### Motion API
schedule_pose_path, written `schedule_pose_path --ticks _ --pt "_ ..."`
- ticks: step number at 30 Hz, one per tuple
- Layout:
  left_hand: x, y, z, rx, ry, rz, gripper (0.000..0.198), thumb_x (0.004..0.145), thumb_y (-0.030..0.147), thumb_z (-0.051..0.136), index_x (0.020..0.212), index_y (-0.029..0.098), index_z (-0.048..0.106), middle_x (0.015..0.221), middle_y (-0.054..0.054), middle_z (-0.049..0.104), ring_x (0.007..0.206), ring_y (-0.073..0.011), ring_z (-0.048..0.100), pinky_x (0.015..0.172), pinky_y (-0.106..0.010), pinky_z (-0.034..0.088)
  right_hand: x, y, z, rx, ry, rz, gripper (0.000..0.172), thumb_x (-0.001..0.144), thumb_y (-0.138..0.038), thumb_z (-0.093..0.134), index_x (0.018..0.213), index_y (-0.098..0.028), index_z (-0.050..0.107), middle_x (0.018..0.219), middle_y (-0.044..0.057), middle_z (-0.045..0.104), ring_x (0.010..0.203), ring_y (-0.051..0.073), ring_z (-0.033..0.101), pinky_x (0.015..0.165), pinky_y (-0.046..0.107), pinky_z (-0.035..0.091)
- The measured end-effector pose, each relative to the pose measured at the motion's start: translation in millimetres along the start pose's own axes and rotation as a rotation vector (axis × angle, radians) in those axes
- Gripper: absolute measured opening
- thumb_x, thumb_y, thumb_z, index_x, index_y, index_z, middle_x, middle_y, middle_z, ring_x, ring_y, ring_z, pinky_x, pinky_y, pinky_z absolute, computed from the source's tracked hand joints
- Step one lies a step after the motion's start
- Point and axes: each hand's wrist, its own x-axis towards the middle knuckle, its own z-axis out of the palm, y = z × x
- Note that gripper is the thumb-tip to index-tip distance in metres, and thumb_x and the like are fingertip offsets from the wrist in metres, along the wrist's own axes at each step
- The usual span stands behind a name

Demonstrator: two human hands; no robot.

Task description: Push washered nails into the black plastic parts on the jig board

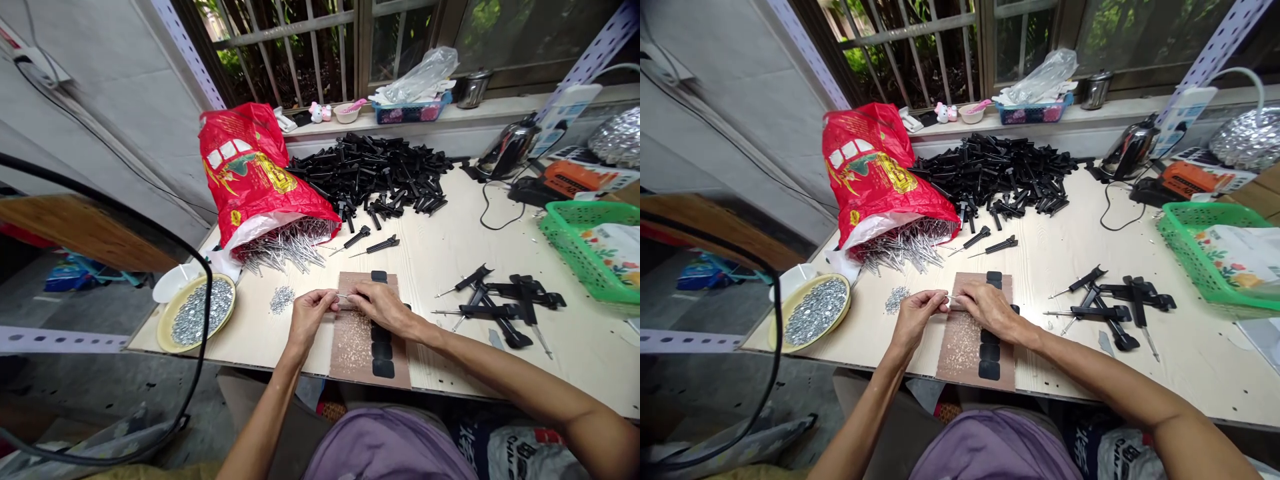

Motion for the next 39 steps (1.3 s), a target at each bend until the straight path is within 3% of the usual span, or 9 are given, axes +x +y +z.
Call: schedule_pose_path --ticks 4,8,12,16,21,25,29,33,39 --pt "0 2 16.1 -0.028 -0.088 -0.029 0.038 0.076 0.041 0.065 0.103 0.014 0.069 0.083 -0.004 0.063 0.064 -0.0119 0.059 0.061 -0.026 0.052 -15 20 -26 -0.067 0.051 0.021 0.017 0.093 -0.028 0.048 0.094 -0.018 0.061 0.089 0.004 0.061 0.081 0.015 0.057 0.071 0.026 0.044" --pt "3 -7 28.0 0.058 -0.043 -0.089 0.054 0.078 0.046 0.061 0.122 0.015 0.059 0.07 0.0 0.057 0.049 -0.0081 0.05 0.044 -0.021 0.043 -32 47 -50 -0.263 0.051 0.038 0.02 0.094 -0.027 0.045 0.095 -0.019 0.063 0.093 0.006 0.06 0.082 0.015 0.055 0.068 0.026 0.044" --pt "5 -20 36.7 0.217 0.021 0.025 0.044 0.08 0.047 0.058 0.113 0.018 0.064 0.078 -0.001 0.058 0.052 -0.0077 0.048 0.047 -0.021 0.041 -50 63 -46 -0.364 -0.019 -0.072 0.026 0.096 -0.023 0.039 0.091 -0.016 0.064 0.085 0.006 0.061 0.08 0.016 0.052 0.063 0.026 0.044" --pt "3 -27 42.0 0.301 0.093 0.117 0.039 0.083 0.046 0.054 0.108 0.02 0.067 0.089 -0.004 0.062 0.058 -0.0097 0.051 0.057 -0.023 0.044 -59 66 -38 -0.344 -0.162 -0.32 0.03 0.097 -0.019 0.034 0.089 -0.015 0.063 0.081 0.005 0.061 0.076 0.014 0.05 0.061 0.025 0.044" --pt "1 -30 41.9 0.368 0.106 0.128 0.037 0.084 0.045 0.053 0.108 0.021 0.067 0.097 -0.005 0.064 0.071 -0.0142 0.058 0.064 -0.025 0.045 -51 72 -46 -0.306 -0.036 -0.15 0.032 0.097 -0.025 0.036 0.089 -0.012 0.064 0.083 0.006 0.061 0.077 0.014 0.052 0.06 0.027 0.048" --pt "2 -31 42.1 0.378 0.118 0.136 0.034 0.084 0.042 0.053 0.106 0.021 0.067 0.096 -0.006 0.066 0.079 -0.0167 0.06 0.069 -0.026 0.046 -57 68 -45 -0.217 -0.22 -0.299 0.032 0.097 -0.021 0.035 0.09 -0.017 0.065 0.077 0.001 0.061 0.072 0.012 0.051 0.055 0.025 0.048" --pt "3 -30 43.7 0.381 0.129 0.138 0.033 0.084 0.041 0.054 0.104 0.02 0.068 0.099 -0.006 0.067 0.081 -0.0173 0.061 0.069 -0.027 0.047 -66 61 -46 -0.23 -0.112 -0.169 0.031 0.097 -0.023 0.037 0.086 -0.015 0.065 0.076 0.003 0.061 0.073 0.013 0.053 0.055 0.026 0.049" --pt "2 -28 44.7 0.399 0.116 0.125 0.033 0.084 0.042 0.053 0.105 0.02 0.067 0.099 -0.006 0.067 0.083 -0.0177 0.061 0.072 -0.027 0.047 -71 61 -47 -0.169 -0.239 -0.347 0.031 0.097 -0.019 0.035 0.091 -0.018 0.065 0.079 0.002 0.062 0.076 0.013 0.054 0.058 0.026 0.05" --pt "1 -28 45.5 0.425 0.127 0.14 0.033 0.085 0.041 0.052 0.105 0.02 0.067 0.098 -0.006 0.066 0.084 -0.0179 0.061 0.074 -0.028 0.046 -66 67 -47 -0.075 -0.056 -0.078 0.031 0.096 -0.025 0.038 0.085 -0.014 0.065 0.079 0.004 0.062 0.071 0.012 0.053 0.058 0.027 0.05"
